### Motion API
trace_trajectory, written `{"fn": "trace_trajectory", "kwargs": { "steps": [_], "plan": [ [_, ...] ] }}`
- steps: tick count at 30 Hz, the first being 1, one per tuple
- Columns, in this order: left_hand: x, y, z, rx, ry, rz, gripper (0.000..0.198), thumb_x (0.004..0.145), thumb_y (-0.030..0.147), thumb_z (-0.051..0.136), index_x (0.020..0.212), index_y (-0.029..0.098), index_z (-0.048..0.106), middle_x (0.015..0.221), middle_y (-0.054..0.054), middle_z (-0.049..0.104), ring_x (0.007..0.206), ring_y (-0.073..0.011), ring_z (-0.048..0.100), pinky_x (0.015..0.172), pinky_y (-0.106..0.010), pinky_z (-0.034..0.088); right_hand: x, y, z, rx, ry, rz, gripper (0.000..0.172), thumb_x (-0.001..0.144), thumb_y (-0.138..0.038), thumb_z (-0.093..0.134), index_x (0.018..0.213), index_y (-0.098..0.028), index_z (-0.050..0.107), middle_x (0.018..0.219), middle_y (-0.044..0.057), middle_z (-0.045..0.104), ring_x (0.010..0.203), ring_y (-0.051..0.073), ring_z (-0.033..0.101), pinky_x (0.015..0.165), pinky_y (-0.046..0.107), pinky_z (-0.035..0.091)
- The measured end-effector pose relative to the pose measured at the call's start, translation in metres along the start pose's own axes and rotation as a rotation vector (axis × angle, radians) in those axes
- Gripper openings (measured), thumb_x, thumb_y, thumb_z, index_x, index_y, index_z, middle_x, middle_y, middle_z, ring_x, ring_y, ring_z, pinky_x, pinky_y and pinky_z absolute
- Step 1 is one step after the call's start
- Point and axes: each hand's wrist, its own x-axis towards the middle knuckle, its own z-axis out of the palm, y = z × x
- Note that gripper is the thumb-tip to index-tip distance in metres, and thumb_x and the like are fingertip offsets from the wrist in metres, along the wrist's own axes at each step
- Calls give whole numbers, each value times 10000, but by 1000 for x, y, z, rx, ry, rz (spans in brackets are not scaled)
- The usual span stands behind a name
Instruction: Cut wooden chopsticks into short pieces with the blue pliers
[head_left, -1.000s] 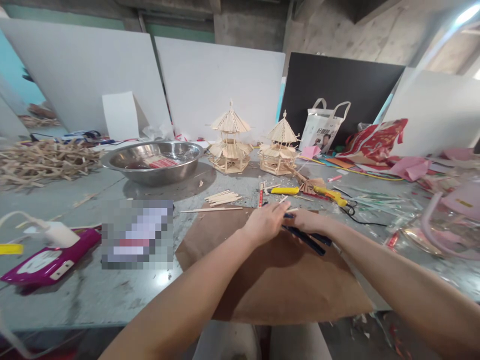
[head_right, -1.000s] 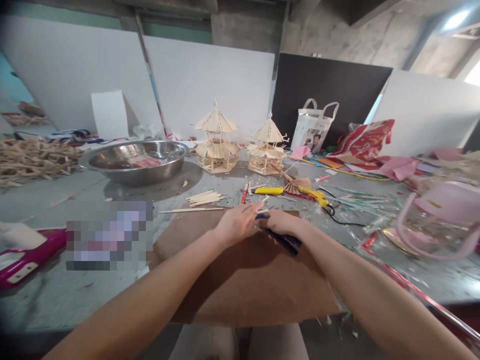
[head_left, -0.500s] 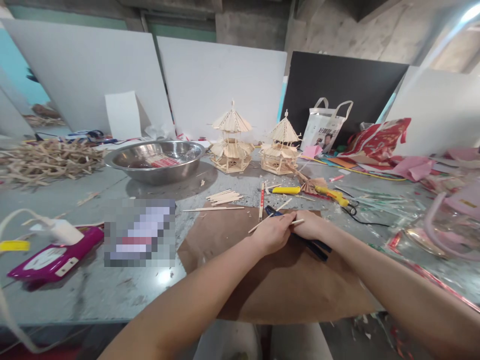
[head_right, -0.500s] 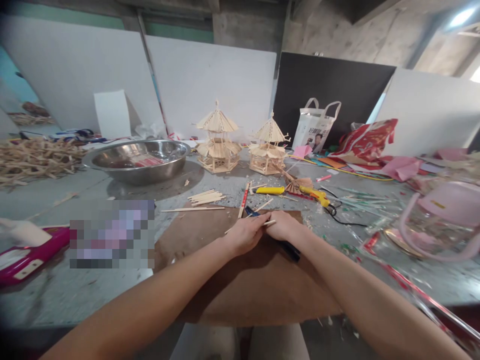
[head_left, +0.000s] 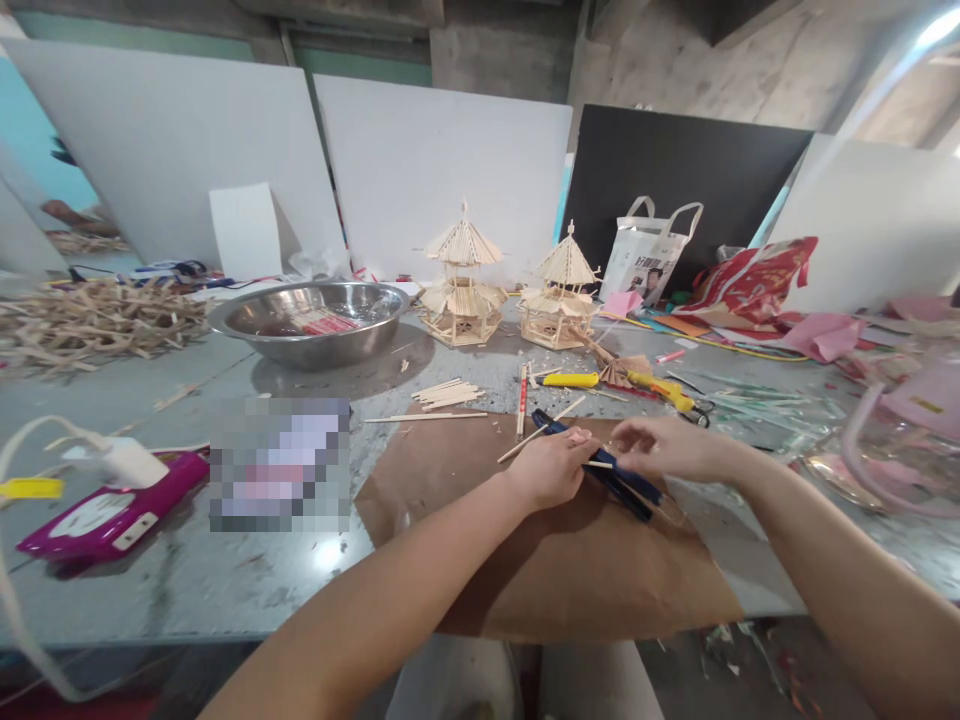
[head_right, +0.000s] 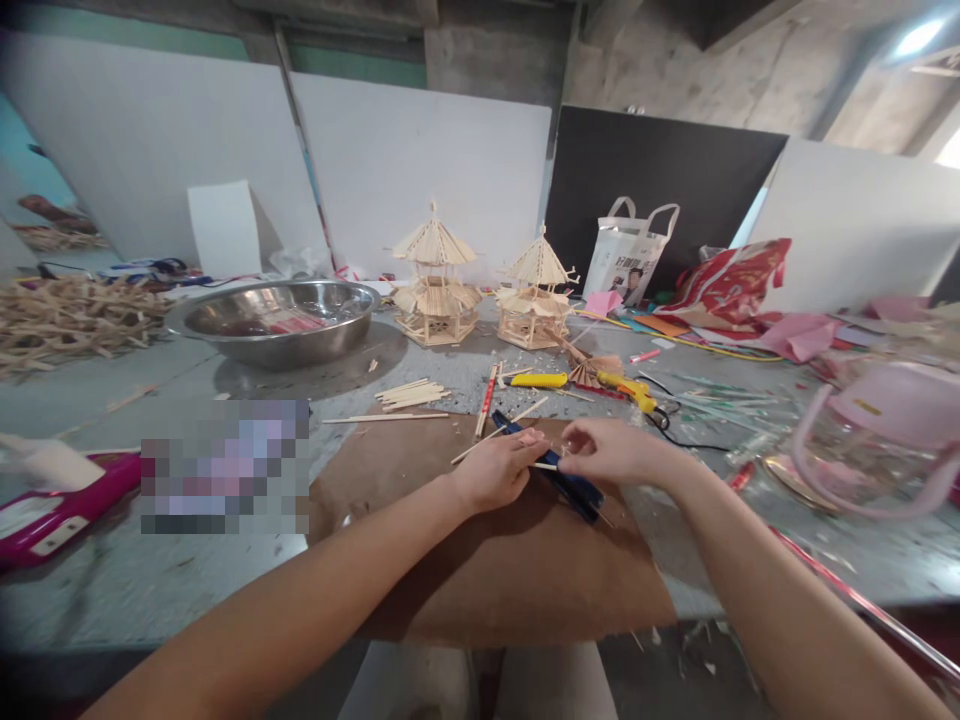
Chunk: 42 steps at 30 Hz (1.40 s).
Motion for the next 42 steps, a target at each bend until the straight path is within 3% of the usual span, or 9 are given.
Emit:
{"fn": "trace_trajectory", "kwargs": {
  "steps": [2,5,10,13,18,22,29,35,42],
  "plan": [
    [-1,1,2,43,5,3,375,729,121,337,1088,98,443,1094,-90,527,1073,-149,439,937,-272,338,-3,-7,-8,358,246,40,242,599,-416,574,632,-181,527,488,-39,480,406,68,410,361,178,277],
    [-2,2,5,95,-4,9,379,733,123,341,1095,69,442,1130,-112,507,1094,-158,422,954,-278,325,-1,-21,0,893,566,27,309,665,-398,517,501,-182,370,362,-94,250,290,26,202,296,164,133],
    [-2,4,3,133,-8,1,376,737,128,344,1096,68,441,1123,-117,511,1092,-159,427,943,-272,340,14,-21,34,1270,604,104,344,694,-382,492,473,-185,316,315,-103,208,250,25,178,270,161,105],
    [-2,4,3,145,-2,8,376,738,129,346,1096,65,441,1117,-118,515,1083,-160,436,941,-267,342,15,-18,33,1311,615,124,351,702,-376,485,464,-183,313,307,-99,227,242,28,182,261,163,106],
    [-2,3,6,150,-13,3,374,741,132,351,1096,54,440,1139,-133,498,1095,-169,424,955,-285,326,8,-26,23,1347,711,-35,378,702,-396,474,455,-185,282,315,-98,226,250,28,190,264,168,143],
    [-2,4,6,145,4,11,361,743,130,354,1087,66,444,1106,-126,519,1086,-170,432,931,-283,352,13,-24,44,1316,626,111,397,670,-408,514,444,-186,275,317,-101,223,247,23,201,267,165,132],
    [-2,4,7,147,-8,13,364,744,134,358,1091,60,440,1119,-134,506,1088,-178,428,947,-295,330,13,-27,33,1284,672,-4,388,707,-390,462,453,-190,248,329,-100,210,256,26,197,271,170,158],
    [-2,5,6,149,-17,15,362,748,143,363,1096,76,439,1108,-121,513,1090,-183,425,926,-297,349,18,-21,50,1282,611,108,405,674,-408,507,437,-185,268,326,-102,212,253,21,201,274,171,139],
    [-2,3,9,164,-19,21,365,757,151,350,1099,59,437,1118,-129,506,1088,-189,426,939,-301,333,14,-31,36,1237,742,-23,391,688,-396,488,447,-191,257,339,-98,232,268,26,224,276,173,166]
  ]
}}
